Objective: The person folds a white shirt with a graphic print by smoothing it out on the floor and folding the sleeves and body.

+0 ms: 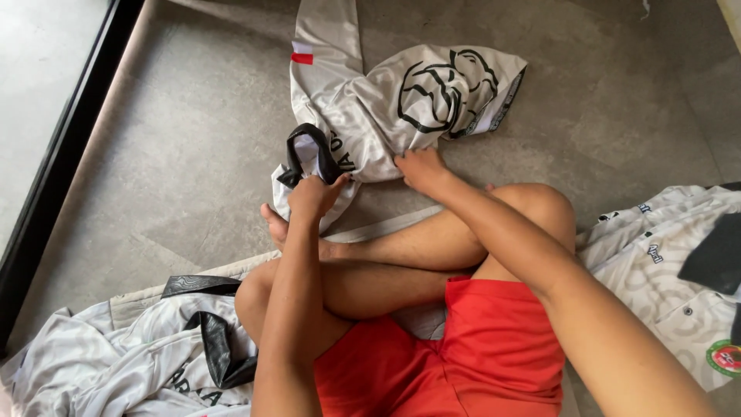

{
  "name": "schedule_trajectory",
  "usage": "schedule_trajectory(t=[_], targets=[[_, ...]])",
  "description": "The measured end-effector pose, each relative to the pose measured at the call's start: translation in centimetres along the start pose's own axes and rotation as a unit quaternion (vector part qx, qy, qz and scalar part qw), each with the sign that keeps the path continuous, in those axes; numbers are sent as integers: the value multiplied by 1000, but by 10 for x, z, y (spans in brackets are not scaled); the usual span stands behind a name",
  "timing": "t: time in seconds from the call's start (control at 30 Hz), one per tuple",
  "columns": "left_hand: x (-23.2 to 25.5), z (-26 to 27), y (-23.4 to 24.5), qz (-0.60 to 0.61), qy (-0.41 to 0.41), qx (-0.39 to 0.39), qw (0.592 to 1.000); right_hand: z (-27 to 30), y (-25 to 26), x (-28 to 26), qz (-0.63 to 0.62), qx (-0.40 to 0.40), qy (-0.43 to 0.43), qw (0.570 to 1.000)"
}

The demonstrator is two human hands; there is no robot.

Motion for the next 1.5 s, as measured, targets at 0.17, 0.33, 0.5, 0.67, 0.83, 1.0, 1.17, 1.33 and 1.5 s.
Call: schedule_trajectory(t=[0.17,0.33,0.5,0.67,0.83,1.0,1.17,1.33,1.5], targets=[[-5,-12,1,25,-46,68,996,41,86,6,-320,105,-17,941],[3,-39,-12,229,-97,21,968,58,105,19,-704,167,44,689],[-1,-105,-69,442,-92,84,889,39,67,48,-449,329,-141,819],[-2,-87,-60,546,-119,167,812,76,92,-2,-355,374,-117,849],[-12,-78,-51,293,-42,169,940,66,79,-66,-337,9,-105,935],[-2,-57,-59,118,-15,72,990,23,33,-63,-582,-120,-155,789],[-2,-76,-68,74,-79,84,991,9,13,-54,-553,0,-223,802],[-10,-93,-83,133,-107,54,984,-3,1,-44,-491,65,-224,840],[-1,-71,-71,176,-71,28,981,3,11,-51,-610,234,-144,743]])
Point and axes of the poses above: each hand's wrist, its own z-axis away from the middle knuckle, its own y-axis out of the back of the hand, x = y × z, the point moved 1 cm from there along -z, towards the middle knuckle, and after that the axes turned 5 degrees about -x, right-handed, at the moved point
